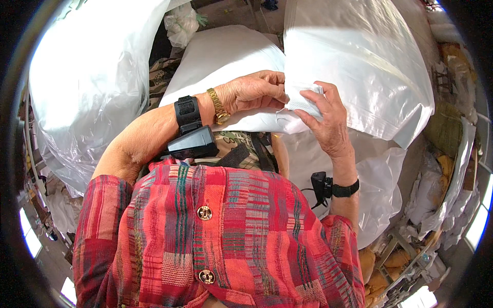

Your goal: Sewing together large plastic sheets using an industrial sewing machine.

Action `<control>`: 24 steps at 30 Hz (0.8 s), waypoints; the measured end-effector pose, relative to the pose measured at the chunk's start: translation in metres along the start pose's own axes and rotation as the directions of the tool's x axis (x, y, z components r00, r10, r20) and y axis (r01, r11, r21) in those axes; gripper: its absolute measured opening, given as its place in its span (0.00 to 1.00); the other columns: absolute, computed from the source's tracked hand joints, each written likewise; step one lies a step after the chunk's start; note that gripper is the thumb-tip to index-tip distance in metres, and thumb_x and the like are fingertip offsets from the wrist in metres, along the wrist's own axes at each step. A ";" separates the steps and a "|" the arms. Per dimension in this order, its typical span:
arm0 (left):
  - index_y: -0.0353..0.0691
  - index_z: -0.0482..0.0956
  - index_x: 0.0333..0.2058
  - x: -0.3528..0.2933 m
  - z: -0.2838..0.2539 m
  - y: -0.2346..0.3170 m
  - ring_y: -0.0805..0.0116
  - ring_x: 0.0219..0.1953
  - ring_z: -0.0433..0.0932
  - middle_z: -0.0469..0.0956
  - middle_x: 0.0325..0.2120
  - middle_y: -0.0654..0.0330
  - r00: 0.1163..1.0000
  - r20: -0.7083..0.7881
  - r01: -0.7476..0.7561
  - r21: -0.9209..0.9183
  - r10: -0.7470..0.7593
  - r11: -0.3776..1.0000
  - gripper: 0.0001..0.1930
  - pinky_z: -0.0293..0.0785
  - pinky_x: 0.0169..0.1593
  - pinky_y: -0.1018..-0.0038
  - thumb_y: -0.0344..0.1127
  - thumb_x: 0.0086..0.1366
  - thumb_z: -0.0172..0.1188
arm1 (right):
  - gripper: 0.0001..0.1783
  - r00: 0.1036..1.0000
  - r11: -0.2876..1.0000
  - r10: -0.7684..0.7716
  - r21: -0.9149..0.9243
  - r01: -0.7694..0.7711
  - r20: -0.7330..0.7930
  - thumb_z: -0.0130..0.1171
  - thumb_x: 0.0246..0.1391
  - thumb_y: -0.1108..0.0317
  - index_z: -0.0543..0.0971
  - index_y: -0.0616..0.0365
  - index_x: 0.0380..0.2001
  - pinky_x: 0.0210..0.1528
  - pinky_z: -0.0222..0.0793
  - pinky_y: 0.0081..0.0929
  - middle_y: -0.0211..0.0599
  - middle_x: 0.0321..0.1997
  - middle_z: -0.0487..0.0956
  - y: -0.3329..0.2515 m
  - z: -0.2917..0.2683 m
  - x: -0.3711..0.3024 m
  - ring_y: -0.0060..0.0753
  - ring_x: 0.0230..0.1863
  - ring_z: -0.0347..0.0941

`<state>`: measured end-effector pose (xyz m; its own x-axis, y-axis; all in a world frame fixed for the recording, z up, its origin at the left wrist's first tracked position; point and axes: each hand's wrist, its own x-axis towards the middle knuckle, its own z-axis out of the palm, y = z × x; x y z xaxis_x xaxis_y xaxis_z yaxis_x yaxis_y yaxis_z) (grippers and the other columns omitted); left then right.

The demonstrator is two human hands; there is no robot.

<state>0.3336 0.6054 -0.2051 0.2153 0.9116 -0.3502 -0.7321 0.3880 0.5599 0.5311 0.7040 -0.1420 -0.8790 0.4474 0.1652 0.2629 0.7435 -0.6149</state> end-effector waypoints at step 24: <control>0.33 0.72 0.39 0.003 -0.001 0.000 0.68 0.37 0.83 0.82 0.37 0.52 1.000 0.001 0.018 0.016 -0.019 1.000 0.10 0.82 0.46 0.74 0.28 0.62 0.64 | 0.14 0.997 0.984 0.066 0.162 -0.071 0.032 0.68 0.53 0.66 0.82 0.59 0.43 0.46 0.73 0.30 0.44 0.51 0.74 0.000 -0.003 0.003 0.36 0.45 0.75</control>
<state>0.3339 0.6081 -0.2074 0.2295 0.9044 -0.3597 -0.7173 0.4070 0.5655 0.5300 0.7069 -0.1398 -0.8719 0.4795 0.0991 0.2567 0.6199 -0.7415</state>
